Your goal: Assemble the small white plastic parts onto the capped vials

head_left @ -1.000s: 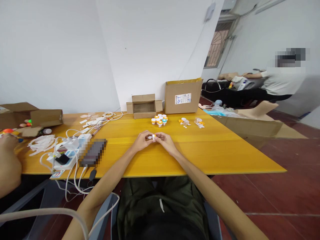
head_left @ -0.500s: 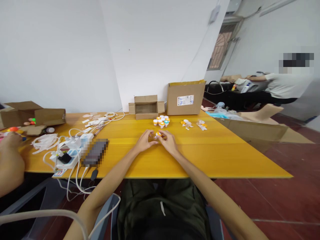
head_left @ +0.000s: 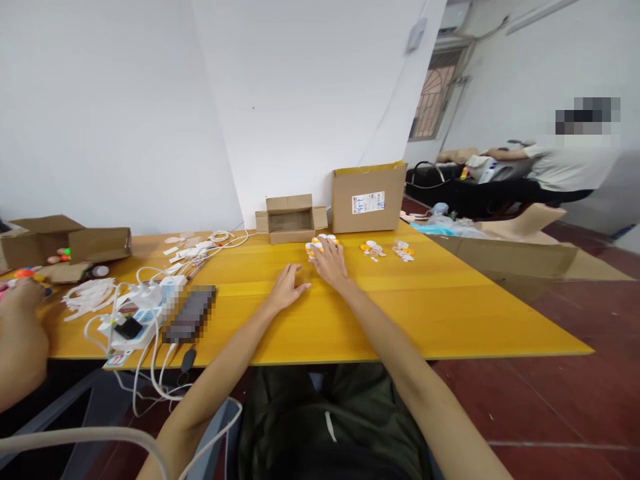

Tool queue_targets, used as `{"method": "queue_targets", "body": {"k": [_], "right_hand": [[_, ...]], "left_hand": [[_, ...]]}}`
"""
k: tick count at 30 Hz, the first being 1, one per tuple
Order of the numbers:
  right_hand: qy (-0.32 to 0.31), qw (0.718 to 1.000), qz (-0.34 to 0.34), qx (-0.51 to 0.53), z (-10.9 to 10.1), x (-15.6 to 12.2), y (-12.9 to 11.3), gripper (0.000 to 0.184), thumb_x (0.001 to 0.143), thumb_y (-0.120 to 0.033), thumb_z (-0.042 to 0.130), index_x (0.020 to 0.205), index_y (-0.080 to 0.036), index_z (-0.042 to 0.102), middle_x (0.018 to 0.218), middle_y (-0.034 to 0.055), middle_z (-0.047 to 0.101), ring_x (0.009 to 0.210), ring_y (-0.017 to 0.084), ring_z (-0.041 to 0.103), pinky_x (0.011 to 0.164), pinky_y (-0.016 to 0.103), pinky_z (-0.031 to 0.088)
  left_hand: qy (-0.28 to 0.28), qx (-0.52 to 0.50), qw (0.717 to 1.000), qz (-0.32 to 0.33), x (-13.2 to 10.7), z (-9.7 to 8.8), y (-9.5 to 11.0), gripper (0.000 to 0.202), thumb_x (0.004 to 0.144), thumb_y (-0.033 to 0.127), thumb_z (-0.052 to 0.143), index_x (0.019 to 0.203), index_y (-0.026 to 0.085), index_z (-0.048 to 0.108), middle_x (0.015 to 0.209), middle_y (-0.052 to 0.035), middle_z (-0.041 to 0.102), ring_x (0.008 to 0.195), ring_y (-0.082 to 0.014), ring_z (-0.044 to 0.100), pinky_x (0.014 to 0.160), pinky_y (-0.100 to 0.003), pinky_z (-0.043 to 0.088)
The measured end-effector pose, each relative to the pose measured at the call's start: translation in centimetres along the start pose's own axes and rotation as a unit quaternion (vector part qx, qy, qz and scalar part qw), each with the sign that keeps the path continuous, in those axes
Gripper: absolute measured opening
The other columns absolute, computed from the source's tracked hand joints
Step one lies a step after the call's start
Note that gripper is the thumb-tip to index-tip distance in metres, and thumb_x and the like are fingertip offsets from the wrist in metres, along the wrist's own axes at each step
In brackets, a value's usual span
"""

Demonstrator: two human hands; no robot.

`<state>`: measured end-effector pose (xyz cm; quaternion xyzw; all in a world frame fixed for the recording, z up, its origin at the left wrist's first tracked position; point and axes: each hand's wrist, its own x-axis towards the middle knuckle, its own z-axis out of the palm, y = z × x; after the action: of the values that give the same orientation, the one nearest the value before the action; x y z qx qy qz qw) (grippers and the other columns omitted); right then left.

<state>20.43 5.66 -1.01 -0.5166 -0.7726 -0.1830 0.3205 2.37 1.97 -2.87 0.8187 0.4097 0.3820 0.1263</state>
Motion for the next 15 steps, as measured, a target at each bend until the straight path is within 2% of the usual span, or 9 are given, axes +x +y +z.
{"method": "queue_targets", "body": {"k": [4, 10, 15], "right_hand": [[0.017, 1.0, 0.012, 0.002, 0.0, -1.2, 2.0, 0.048, 0.093, -0.043, 0.049, 0.136, -0.024, 0.054, 0.148, 0.0156, 0.044, 0.132, 0.036, 0.036, 0.103, 0.052, 0.031], [0.031, 0.99, 0.14, -0.014, -1.0, -3.5, 8.2, 0.063, 0.089, -0.056, 0.049, 0.141, -0.021, 0.047, 0.151, 0.0214, 0.034, 0.132, 0.041, 0.036, 0.102, 0.059, 0.031], [0.019, 0.961, 0.275, 0.024, -1.2, -4.2, 12.0, 0.073, 0.081, -0.067, 0.054, 0.137, -0.021, 0.049, 0.149, 0.0215, 0.034, 0.134, 0.046, 0.033, 0.103, 0.064, 0.031]], "left_hand": [[-0.007, 0.009, 1.0, -0.002, 0.0, -0.1, 0.0, 0.04, 0.085, 0.035, 0.067, 0.121, 0.023, 0.053, 0.117, -0.0082, 0.059, 0.109, -0.0242, 0.06, 0.097, -0.041, 0.048], [-0.01, 0.014, 1.0, -0.011, -0.2, -0.3, 0.0, 0.04, 0.087, 0.039, 0.064, 0.122, 0.023, 0.054, 0.116, -0.0088, 0.058, 0.108, -0.0238, 0.06, 0.097, -0.039, 0.047], [-0.017, 0.023, 1.0, -0.013, -0.4, -0.5, 0.2, 0.039, 0.09, 0.041, 0.061, 0.123, 0.023, 0.053, 0.118, -0.0088, 0.058, 0.11, -0.0238, 0.059, 0.099, -0.039, 0.046]]}}
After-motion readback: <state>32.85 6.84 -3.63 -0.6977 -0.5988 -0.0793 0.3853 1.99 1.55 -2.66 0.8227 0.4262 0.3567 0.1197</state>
